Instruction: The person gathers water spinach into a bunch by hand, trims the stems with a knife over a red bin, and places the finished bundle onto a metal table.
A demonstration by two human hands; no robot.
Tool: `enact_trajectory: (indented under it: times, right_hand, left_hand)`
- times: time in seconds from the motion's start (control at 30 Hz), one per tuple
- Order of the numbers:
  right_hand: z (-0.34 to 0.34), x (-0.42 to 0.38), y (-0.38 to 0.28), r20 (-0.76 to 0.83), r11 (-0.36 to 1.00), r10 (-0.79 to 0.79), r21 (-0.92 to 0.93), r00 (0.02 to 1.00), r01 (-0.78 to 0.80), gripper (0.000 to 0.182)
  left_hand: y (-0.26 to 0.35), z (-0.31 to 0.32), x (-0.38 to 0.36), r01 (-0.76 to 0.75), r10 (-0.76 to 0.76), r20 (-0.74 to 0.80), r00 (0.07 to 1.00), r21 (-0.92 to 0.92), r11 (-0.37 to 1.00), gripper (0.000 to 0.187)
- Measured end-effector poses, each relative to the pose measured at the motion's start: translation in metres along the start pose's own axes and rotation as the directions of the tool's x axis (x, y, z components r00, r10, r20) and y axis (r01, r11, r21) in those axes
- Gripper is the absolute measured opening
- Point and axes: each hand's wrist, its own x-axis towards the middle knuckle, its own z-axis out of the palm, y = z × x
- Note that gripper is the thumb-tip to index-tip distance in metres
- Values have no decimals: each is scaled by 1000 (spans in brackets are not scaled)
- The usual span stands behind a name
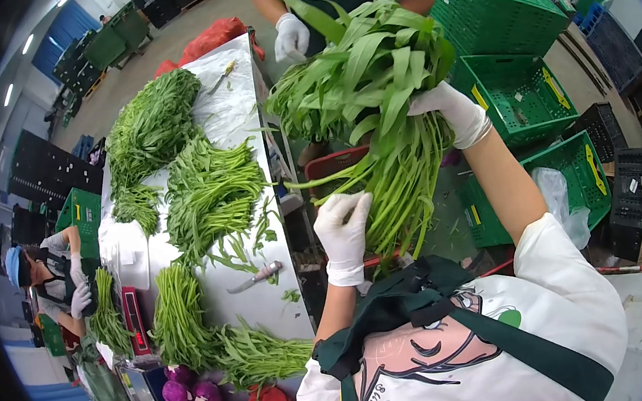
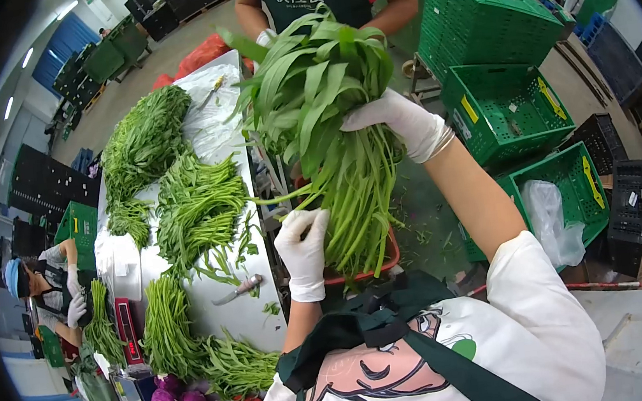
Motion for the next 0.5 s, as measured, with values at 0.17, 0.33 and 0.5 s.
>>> enact_trajectory:
  times: [0.17,0.33,0.5]
  right_hand:
    - [-39,-1,-8,-86,988,-67,135,994,78,39]
    - [-59,-8,-3,-53,983,-76,164,996,83,42]
    - [-18,-9,1,53,982,-33,187,998,22,44]
  left_hand:
    - [-74,-11,-35,-117,31,174,984,508,853,11]
    - [-112,-37,-36,203,-187,-93,978,214,956,22]
    - [-27,-54,13,81,-79,-29,996,54,995,19]
